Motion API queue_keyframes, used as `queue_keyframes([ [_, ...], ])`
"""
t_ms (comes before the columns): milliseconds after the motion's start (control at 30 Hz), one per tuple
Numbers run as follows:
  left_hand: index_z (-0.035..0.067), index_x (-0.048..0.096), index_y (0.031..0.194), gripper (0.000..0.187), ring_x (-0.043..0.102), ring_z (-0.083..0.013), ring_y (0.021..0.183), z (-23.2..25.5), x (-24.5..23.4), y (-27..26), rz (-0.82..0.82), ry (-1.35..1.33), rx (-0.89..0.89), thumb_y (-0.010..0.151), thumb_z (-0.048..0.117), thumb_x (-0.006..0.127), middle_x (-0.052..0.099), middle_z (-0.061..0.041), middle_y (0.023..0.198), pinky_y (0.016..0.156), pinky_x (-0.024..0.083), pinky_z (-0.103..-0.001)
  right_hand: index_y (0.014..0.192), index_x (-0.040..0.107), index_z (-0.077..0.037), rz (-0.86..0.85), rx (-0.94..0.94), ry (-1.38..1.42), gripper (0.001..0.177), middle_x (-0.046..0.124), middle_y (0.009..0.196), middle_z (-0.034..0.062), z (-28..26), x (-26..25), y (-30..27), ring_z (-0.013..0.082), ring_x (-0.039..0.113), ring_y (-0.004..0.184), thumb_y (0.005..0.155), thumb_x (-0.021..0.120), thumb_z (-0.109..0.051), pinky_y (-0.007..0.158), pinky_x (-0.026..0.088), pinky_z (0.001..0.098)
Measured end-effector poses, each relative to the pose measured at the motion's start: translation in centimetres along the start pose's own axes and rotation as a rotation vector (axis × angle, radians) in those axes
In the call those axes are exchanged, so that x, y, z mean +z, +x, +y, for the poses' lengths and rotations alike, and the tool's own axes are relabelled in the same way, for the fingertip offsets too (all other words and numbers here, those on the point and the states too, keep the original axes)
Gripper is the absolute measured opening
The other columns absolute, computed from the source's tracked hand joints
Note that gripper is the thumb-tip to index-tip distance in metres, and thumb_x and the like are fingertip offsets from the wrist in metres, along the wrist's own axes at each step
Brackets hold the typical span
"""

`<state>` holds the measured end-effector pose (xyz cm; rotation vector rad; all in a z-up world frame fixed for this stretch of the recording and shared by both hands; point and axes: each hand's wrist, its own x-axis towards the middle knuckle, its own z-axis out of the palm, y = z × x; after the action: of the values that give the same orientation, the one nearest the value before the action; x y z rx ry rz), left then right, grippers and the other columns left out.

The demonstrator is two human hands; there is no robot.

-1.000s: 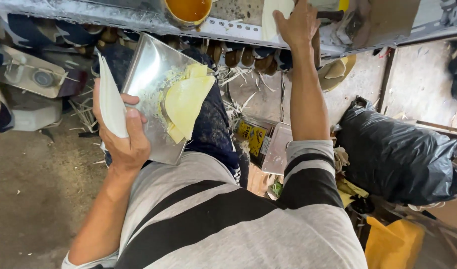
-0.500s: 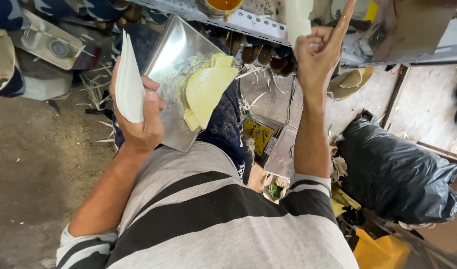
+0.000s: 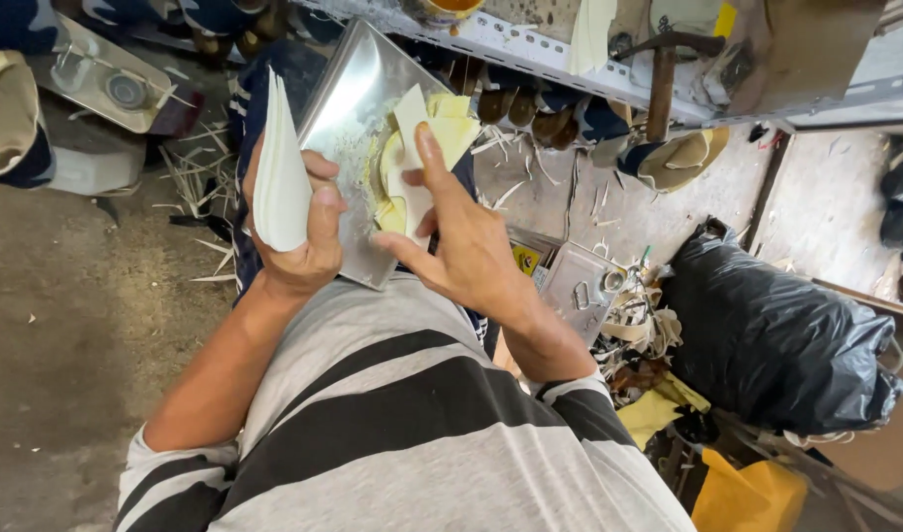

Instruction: Applying adhesive to shoe upper components by pressing them onto a glue-covered metal tray and then stacking the pieces.

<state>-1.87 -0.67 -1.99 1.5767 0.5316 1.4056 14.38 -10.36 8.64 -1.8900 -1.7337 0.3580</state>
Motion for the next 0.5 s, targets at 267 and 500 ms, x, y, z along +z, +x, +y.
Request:
queue_keyframes([
  [267, 0.0, 0.028, 0.158, 0.05, 0.071, -0.0251, 0.075, 1.8, 0.3, 0.4, -0.093, 0.048, -0.096, 0.116, 0.016, 0.05, 0.066, -0.024, 0.109, 0.071, 0.065, -0.03, 0.17, -0.003, -0.014, -0.03, 0.034, -0.217, 0.118, -0.002, 0.18, 0.0088, 9.5, -0.9, 5.7, 0.0296, -0.006, 0.173, 0.093, 0.046, -0.089, 0.147, 0.001, 0.0576],
  [500, -0.001, 0.031, 0.156, 0.045, 0.072, -0.0258, 0.074, 1.7, 0.4, 0.6, -0.09, 0.086, -0.082, 0.116, 0.014, 0.047, 0.066, -0.023, 0.109, 0.07, 0.062, -0.033, 0.173, -0.003, -0.016, -0.159, 0.045, -0.21, 0.122, -0.016, 0.179, 0.007, 8.8, 1.0, 4.2, 0.0316, -0.02, 0.168, 0.092, 0.051, -0.09, 0.138, -0.014, 0.0667],
])
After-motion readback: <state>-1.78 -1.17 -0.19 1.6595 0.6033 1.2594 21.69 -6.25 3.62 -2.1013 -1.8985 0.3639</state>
